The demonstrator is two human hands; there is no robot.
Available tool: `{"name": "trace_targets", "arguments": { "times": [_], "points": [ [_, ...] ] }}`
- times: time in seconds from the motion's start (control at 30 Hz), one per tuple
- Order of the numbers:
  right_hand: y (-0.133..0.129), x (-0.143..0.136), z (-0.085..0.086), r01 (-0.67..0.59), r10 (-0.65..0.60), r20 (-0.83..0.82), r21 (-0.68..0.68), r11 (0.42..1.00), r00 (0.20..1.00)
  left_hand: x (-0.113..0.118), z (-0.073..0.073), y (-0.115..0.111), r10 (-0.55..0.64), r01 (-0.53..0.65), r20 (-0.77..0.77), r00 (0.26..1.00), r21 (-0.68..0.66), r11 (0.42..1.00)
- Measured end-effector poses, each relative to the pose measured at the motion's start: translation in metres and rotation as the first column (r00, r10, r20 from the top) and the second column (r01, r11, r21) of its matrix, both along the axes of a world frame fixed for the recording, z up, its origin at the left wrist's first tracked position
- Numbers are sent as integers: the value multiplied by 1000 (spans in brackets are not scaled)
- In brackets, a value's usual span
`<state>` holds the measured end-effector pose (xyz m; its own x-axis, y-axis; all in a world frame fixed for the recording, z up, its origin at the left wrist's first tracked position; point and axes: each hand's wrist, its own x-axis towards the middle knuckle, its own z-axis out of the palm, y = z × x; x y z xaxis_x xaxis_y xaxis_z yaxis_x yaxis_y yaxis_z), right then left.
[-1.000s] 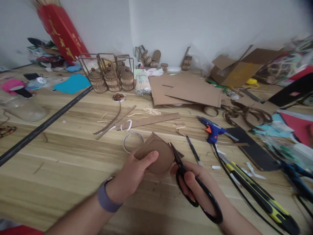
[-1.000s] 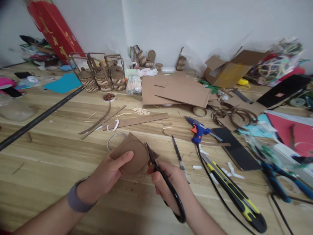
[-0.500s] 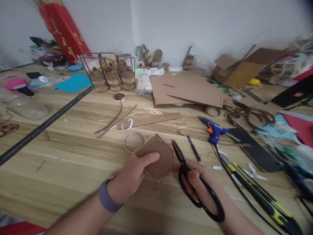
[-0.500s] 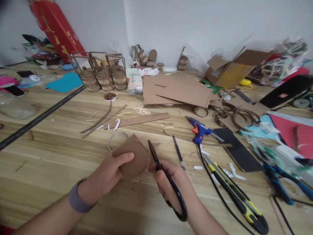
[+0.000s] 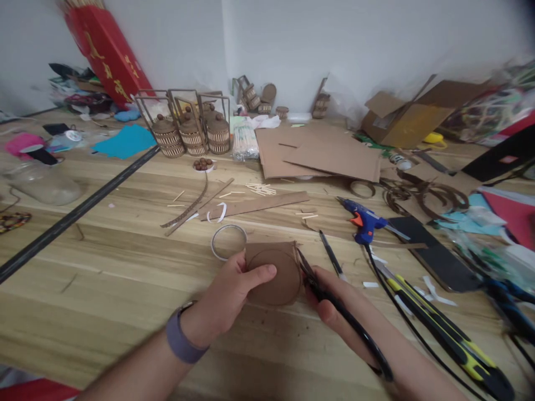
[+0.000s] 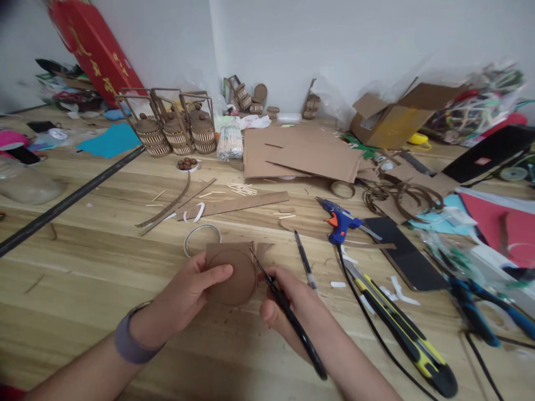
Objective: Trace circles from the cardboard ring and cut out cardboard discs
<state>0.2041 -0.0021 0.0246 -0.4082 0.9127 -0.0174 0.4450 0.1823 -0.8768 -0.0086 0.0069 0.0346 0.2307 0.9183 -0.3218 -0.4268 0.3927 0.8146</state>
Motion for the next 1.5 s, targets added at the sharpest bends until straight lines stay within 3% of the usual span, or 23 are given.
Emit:
{"name": "trace_targets", "arguments": {
  "times": [0.3,0.7,0.83,1.07,1.2,1.33,1.5],
  "points": [
    [4,2,10,-149,155,47,-105,983,987,-1,-5,-4,-6,14,-114,993,75,997],
    [0,-7,14,-62,62,1,-80,995,998,-4,2,-4,-32,60,-208,978,127,990],
    [-2,-10,8,6,-8,-52,-30,1000,999,-4,1,-4,-23,43,-179,984,106,993],
    [-6,-12,1,84,-84,17,-40,996,996,-1,-3,-3,8,-6,-43,999,47,999],
    [-4,-10,0,34,-31,88,-33,999,996,-1,-3,-4,18,-13,-155,988,37,999],
    [-1,-7,1,-31,34,68,-46,998,997,-5,1,-4,-28,71,-298,954,133,989],
    [-2,-4,7,-120,123,30,-96,988,992,-7,7,-3,-86,163,-323,942,219,962]
  ]
}}
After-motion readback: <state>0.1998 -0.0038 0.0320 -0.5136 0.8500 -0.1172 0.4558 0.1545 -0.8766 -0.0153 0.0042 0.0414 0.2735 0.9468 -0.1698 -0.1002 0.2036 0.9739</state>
